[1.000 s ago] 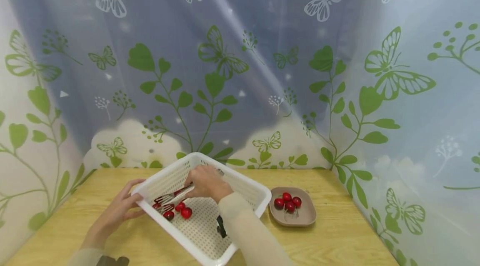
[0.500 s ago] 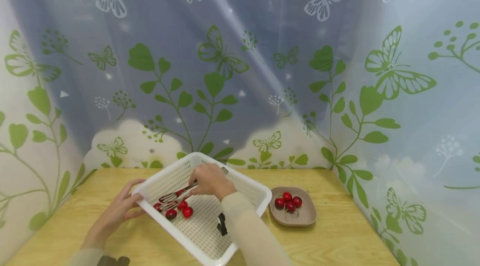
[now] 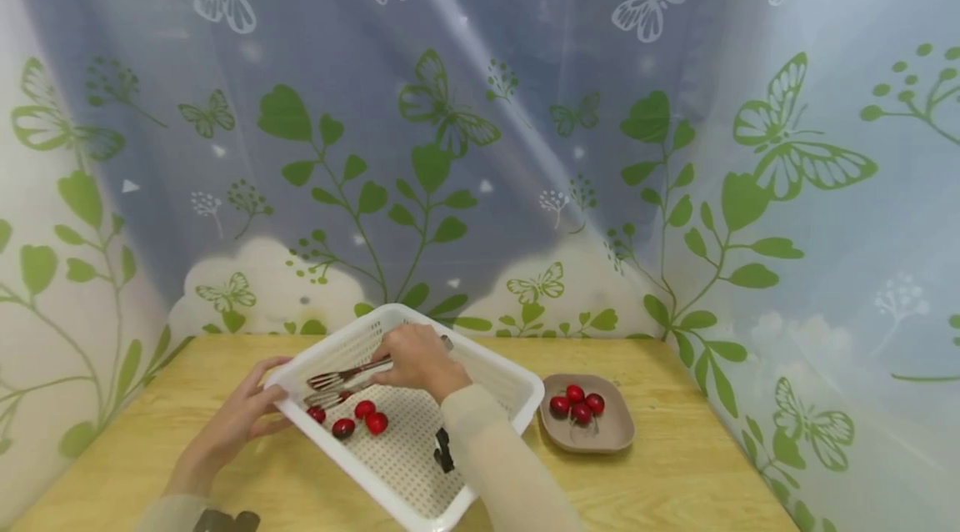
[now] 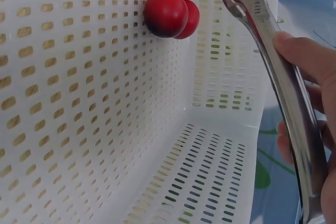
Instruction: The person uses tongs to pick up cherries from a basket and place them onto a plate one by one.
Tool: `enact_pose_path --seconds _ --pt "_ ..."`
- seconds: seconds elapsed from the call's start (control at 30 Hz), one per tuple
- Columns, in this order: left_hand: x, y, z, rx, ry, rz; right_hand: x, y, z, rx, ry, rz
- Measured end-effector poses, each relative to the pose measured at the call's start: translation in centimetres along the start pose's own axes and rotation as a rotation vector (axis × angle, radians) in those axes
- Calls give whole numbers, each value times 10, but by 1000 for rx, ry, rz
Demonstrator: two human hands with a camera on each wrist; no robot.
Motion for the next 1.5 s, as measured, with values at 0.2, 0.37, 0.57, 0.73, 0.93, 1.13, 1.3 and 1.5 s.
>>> enact_pose_path --seconds 0.2,0.37,0.57,0.73,0.93,1.13,1.3,1.5 --pt "0 -1 1 12 -11 0 -1 0 -2 -38 -15 15" --pt "-1 0 2 7 -11 1 -3 0 -3 -46 -12 22" --pt "-1 0 3 10 -11 -5 -4 1 -3 -42 57 24" --pt "-1 0 3 8 -14 1 -9 1 1 1 80 72" --pt "-1 0 4 7 -22 10 -8 -4 -5 -31 102 143" --pt "-3 0 3 3 -26 14 -6 -6 -10 -48 109 141" --pt "-1 0 0 0 -23 5 -8 -2 -3 -4 55 126" --pt "-1 -2 0 1 -15 10 -15 3 6 41 16 160"
Point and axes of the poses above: each hand's wrist, its own y-axis towards the middle knuckle, its own x-axis out of the back of the hand, z = x × y, the point moved 8 cm from there along y, towards the middle knuckle, and after that the axes turned 10 degrees about z, right-handed, at the moved point
